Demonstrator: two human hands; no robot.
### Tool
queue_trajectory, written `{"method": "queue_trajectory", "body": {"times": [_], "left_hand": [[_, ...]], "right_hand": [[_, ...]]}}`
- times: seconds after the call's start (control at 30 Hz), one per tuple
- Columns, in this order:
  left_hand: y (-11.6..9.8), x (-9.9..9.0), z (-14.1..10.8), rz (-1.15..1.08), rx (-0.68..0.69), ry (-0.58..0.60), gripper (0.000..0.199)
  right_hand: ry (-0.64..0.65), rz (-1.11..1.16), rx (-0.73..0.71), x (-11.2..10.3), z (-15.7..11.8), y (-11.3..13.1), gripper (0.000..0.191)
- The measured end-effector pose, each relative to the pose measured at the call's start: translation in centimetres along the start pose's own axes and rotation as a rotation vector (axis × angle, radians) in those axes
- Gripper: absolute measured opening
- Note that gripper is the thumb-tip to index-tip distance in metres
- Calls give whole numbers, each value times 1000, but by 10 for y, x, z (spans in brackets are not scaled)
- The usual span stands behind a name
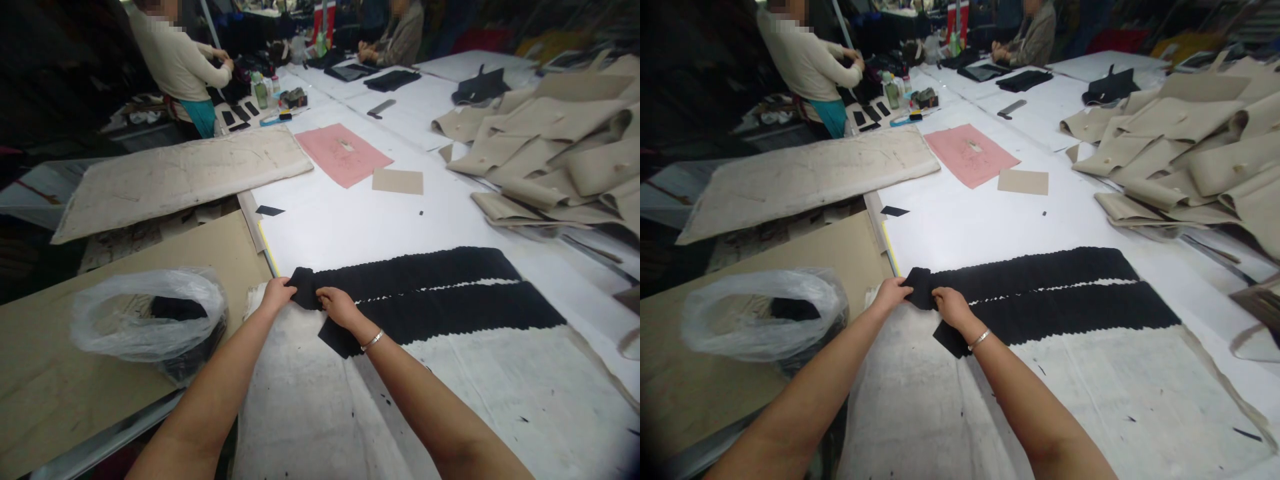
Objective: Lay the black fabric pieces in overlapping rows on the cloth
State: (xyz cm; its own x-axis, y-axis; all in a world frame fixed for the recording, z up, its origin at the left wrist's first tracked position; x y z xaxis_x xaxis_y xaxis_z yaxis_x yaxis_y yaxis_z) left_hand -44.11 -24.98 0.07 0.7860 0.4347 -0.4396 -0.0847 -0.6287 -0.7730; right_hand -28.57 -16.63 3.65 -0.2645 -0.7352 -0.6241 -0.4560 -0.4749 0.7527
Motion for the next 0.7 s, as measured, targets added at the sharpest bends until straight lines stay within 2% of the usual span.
{"method": "queue_trajectory", "body": {"times": [0.1, 0.2, 0.43, 0.7], "left_hand": [[2, 3, 7, 91, -7, -1, 18], [6, 5, 10, 148, -30, 5, 20], [11, 10, 10, 170, -69, 17, 22], [-9, 3, 4, 335, -32, -9, 18]], "right_hand": [[-17, -394, -66, -5, -1, 7, 36], [-5, -586, -138, -5, -3, 9, 33], [-8, -627, -245, -1, -6, 4, 34], [6, -599, -252, 1, -5, -2, 36]]}}
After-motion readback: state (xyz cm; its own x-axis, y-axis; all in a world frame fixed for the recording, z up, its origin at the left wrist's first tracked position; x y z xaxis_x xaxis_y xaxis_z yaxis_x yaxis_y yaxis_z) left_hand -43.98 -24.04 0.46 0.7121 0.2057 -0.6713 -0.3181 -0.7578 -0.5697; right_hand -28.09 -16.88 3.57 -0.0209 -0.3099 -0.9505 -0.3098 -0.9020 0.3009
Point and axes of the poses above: each hand's wrist, its own z-axis towards the middle knuckle, its own x-axis out of the palm, y = z × x, the point moved 7 cm from there along z, towards the middle knuckle, and after that the axes turned 2 degrees about y, right-handed, at the moved point
